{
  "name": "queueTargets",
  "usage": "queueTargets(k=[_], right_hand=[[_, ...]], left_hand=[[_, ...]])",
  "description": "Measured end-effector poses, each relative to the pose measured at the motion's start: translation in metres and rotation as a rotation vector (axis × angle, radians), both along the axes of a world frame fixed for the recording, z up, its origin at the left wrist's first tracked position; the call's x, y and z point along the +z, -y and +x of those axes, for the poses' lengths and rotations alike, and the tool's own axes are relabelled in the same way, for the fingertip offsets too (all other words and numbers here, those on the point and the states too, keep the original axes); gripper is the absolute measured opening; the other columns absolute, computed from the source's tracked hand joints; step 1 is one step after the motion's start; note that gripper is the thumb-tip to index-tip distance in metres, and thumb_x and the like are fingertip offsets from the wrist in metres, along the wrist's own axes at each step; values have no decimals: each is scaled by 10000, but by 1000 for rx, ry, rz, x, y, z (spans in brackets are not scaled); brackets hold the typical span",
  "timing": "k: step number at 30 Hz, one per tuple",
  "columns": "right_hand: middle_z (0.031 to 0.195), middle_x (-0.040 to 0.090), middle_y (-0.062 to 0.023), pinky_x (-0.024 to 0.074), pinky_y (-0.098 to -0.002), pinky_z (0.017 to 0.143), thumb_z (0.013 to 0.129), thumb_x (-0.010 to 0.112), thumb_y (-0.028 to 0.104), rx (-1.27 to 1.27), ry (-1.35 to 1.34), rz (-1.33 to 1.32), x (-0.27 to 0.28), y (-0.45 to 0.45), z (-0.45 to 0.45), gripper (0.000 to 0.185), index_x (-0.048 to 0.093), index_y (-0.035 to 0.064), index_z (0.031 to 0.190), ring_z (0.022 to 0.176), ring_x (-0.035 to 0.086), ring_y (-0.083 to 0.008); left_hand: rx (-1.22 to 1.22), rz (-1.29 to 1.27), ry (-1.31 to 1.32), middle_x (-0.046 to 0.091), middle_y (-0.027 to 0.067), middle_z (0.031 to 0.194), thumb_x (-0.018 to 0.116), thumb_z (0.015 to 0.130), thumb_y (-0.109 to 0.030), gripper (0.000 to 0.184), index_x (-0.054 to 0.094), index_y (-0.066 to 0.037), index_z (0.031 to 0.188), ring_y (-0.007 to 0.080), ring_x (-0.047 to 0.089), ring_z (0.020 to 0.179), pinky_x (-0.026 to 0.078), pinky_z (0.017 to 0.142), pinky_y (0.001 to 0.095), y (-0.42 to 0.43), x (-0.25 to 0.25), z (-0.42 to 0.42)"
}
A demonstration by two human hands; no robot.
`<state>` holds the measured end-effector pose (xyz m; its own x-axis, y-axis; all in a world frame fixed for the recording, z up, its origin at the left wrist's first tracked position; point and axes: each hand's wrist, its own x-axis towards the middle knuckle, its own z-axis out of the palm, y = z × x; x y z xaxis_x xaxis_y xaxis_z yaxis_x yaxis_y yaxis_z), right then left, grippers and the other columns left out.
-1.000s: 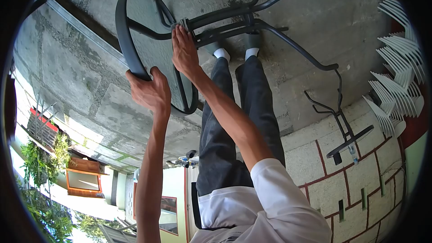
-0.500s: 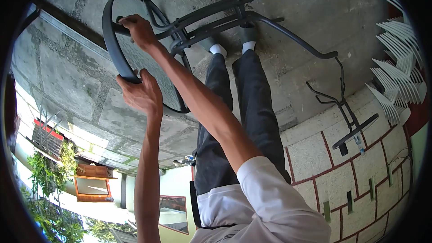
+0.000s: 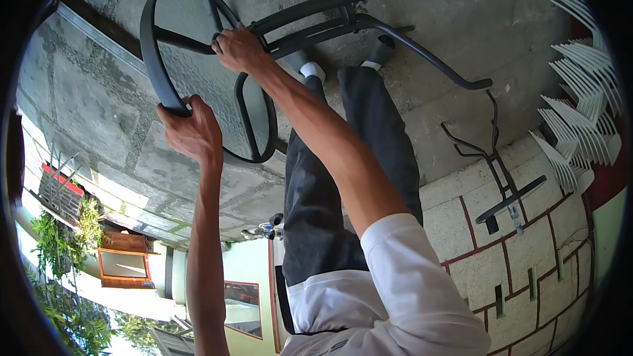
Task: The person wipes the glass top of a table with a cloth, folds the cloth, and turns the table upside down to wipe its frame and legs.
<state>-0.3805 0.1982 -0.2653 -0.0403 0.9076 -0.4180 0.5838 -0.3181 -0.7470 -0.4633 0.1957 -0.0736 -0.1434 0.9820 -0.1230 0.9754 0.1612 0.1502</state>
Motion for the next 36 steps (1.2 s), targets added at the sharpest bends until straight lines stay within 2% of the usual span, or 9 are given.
queueTargets(k=[3,4,8,11,19,25,30,33,36], right_hand=[[1292,621,-144,381,-467,1128,959,575,201,3,138,391,13,22,8,359,625,25,1268,1247,567,-280],[1493,493,-100,305,-440,1204,925,586,146,210,191,275,8,34,12,513,522,26,1420,1417,431,-224],[1609,373,-9,275,-416,1228,943,521,100,433,253,390,-16,65,57,553,459,89,1493,1486,334,-174],[1628,336,19,262,-400,1241,960,496,117,680,369,492,-19,66,89,545,448,111,1503,1499,306,-162],[1634,320,0,247,-365,1253,962,461,87,1000,547,409,-28,106,213,564,404,77,1523,1510,281,-165],[1596,382,-64,255,-405,1247,921,547,57,766,320,261,0,147,297,602,415,16,1506,1495,319,-219],[1533,476,-76,348,-421,1194,888,568,-10,197,25,336,33,122,268,577,509,70,1456,1421,442,-238],[1501,512,-96,361,-411,1185,933,539,64,393,63,570,43,86,221,479,549,35,1410,1395,475,-235],[1562,444,-6,323,-381,1209,972,501,141,569,202,558,-35,94,173,472,519,83,1441,1453,386,-164]], left_hand=[[24,4,-24,516,204,610,615,781,-209,260,494,10,852,437,532,581,398,605,523,-7,-1,4],[50,10,-29,528,214,630,617,749,-190,263,492,11,863,448,542,598,403,610,528,-7,-1,6],[62,4,-90,552,237,653,614,730,-171,253,481,8,849,475,563,633,410,621,536,-5,0,10],[19,87,-86,544,211,634,587,835,-220,238,492,-2,830,473,550,633,399,648,550,-3,-2,9],[66,82,-186,588,240,656,608,785,-192,205,531,-4,812,482,605,685,448,671,540,-5,0,17],[128,31,-207,615,216,673,608,806,-248,240,556,-16,832,456,633,695,459,683,546,-3,1,16],[104,78,-176,606,198,673,599,815,-282,277,537,-12,815,438,607,658,438,661,537,-6,-2,12],[72,77,-168,600,195,670,602,811,-304,298,567,-9,834,425,592,633,432,653,532,-10,-5,9],[47,97,-165,598,194,669,607,806,-324,321,602,-8,859,410,588,621,430,648,524,-18,-3,15]])
